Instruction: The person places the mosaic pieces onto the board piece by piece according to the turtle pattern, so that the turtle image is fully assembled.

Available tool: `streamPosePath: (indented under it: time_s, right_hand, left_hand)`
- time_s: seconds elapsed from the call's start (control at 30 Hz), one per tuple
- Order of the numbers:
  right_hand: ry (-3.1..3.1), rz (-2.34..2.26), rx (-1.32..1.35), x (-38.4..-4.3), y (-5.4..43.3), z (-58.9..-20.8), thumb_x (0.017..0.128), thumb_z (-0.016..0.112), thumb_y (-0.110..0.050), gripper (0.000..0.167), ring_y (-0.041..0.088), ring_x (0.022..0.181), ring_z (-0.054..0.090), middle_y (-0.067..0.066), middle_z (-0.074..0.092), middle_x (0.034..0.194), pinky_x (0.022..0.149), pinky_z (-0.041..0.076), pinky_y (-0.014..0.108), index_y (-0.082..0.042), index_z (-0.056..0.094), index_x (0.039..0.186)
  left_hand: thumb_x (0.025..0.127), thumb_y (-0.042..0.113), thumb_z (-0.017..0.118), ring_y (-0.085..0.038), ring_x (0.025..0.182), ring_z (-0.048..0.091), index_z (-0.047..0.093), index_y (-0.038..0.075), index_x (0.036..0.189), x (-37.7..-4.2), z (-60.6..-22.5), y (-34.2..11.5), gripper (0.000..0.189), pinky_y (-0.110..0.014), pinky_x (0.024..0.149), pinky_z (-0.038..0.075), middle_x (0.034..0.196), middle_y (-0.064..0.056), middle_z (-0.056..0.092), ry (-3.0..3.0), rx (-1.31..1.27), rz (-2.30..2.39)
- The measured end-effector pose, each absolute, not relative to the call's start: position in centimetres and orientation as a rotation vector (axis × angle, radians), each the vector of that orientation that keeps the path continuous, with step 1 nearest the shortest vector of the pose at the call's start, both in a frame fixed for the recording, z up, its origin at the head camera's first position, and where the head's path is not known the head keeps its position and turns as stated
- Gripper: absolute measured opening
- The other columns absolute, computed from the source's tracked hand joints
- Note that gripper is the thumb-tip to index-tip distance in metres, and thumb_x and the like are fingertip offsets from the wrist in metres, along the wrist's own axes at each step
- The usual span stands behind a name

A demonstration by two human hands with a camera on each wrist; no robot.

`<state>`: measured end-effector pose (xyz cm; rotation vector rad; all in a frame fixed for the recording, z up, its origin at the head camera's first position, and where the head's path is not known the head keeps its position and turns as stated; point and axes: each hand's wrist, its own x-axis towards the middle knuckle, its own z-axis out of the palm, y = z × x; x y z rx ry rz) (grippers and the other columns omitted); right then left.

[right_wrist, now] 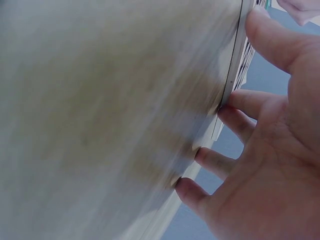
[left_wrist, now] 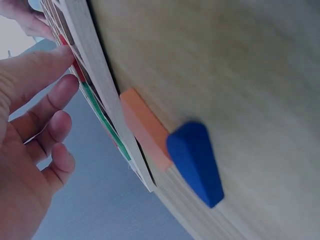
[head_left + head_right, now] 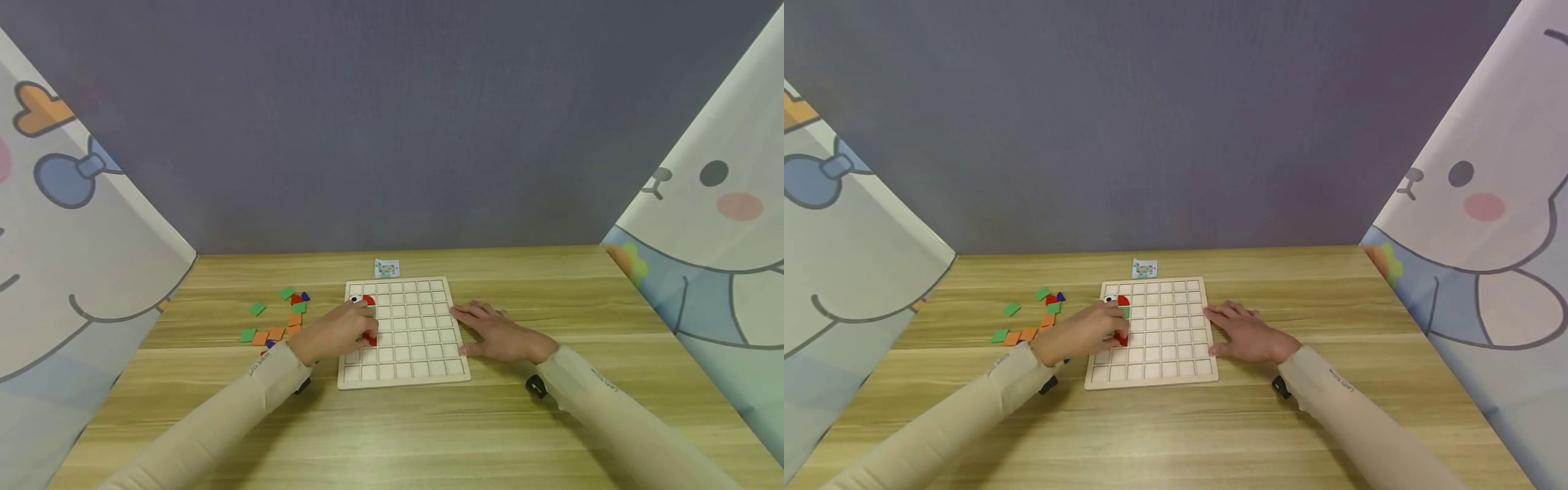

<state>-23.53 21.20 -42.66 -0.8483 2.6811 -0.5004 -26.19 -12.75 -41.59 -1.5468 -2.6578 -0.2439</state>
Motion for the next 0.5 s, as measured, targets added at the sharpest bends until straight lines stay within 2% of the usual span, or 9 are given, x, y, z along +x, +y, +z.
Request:
streamPosePath:
  time_s: [0.27, 0.4, 0.5]
  right_hand:
    - [2.687, -0.497, -0.865, -23.6, 21.2, -42.6, 0.09, 0.059, -0.045, 0.079, 0.04, 0.139, 0.01, 0.009, 0.021, 0.154, 0.096, 0.011, 0.074, -0.011, 0.022, 0.152]
    - [2.684, -0.499, -0.869, -23.5, 21.3, -42.6, 0.091, 0.06, -0.044, 0.079, 0.04, 0.139, 0.01, 0.01, 0.021, 0.154, 0.097, 0.011, 0.073, -0.011, 0.022, 0.151]
    - [2.685, -0.498, -0.865, -23.4, 21.3, -42.6, 0.09, 0.059, -0.044, 0.079, 0.04, 0.139, 0.01, 0.009, 0.021, 0.154, 0.097, 0.011, 0.073, -0.011, 0.022, 0.151]
  left_hand:
    - [0.081, 0.012, 0.076, -0.011, 0.072, 0.048, 0.072, 0.016, 0.08, -26.2, -41.2, -12.9, 0.005, -0.026, 0.069, 0.041, 0.077, 0.006, 0.06, -2.602, -1.606, -0.266]
    - [0.079, 0.016, 0.078, -0.015, 0.08, 0.052, 0.074, 0.013, 0.09, -25.9, -40.8, -13.8, 0.012, -0.034, 0.086, 0.044, 0.085, 0.003, 0.064, -2.607, -1.546, -0.289]
    - [0.078, 0.019, 0.079, -0.017, 0.09, 0.053, 0.074, 0.011, 0.1, -25.7, -40.5, -15.5, 0.025, -0.038, 0.091, 0.042, 0.095, 0.001, 0.064, -2.616, -1.469, -0.357]
